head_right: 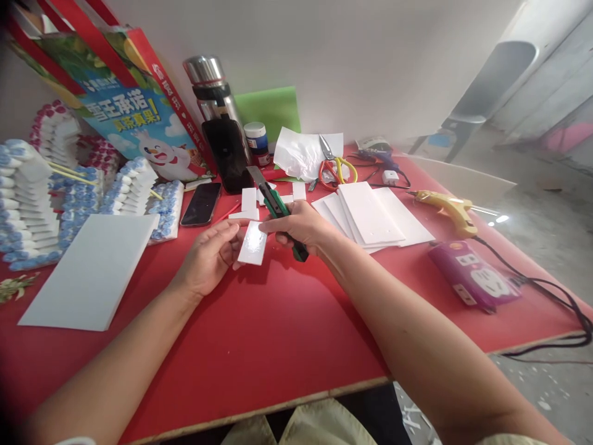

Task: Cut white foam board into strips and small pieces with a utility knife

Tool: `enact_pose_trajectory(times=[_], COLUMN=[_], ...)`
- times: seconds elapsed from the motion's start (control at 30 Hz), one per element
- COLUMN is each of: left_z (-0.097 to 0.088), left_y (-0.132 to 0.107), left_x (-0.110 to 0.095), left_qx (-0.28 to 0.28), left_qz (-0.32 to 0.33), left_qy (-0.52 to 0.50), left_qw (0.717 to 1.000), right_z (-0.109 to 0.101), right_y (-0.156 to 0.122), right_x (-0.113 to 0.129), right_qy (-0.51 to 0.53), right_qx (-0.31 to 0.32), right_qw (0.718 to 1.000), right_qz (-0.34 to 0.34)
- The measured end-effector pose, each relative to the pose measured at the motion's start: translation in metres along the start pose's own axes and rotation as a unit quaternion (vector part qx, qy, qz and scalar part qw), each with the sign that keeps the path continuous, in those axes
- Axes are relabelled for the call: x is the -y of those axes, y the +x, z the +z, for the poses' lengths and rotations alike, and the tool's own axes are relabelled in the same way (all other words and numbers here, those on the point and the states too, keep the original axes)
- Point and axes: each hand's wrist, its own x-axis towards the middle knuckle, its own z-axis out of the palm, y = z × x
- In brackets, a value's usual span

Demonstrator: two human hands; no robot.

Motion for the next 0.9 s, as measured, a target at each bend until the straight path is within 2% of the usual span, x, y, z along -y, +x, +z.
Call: enact_pose_trajectory(times=[0.17,0.3,0.43,0.63,0.7,0.77,0.9], left_z=[0.005,0.007,0.008,0.01,0.009,0.006,0.0], left_y=[-0.006,-0.008,-0.009,-0.007,-0.005,-0.003,0.001], left_x=[-0.002,-0.002,-0.002,0.002,0.004,0.005,0.003], left_qx=[0.032,0.043,0.038,-0.005,-0.016,-0.016,-0.017], left_qz=[0.038,0.038,0.039,0.052,0.045,0.023,-0.023], left_qy=[0.005,0.006,0.017,0.144,0.121,0.049,-0.052], left_qw=[0.999,0.998,0.998,0.988,0.992,0.998,0.998], right_z=[-0.006,-0.009,-0.009,-0.002,0.001,0.002,0.0], right_y=[-0.001,-0.002,-0.002,-0.006,-0.007,-0.007,-0.005], right_x=[-0.001,-0.002,-0.001,0.003,0.004,0.004,0.003], right_qy=[-0.012,-0.024,-0.041,-0.095,-0.102,-0.075,0.012], right_qx=[0.074,0.102,0.095,0.057,0.029,0.007,0.024], right_qw=[0.996,0.992,0.992,0.991,0.992,0.995,0.998], right_qz=[-0.038,-0.07,-0.076,-0.079,-0.074,-0.072,-0.049])
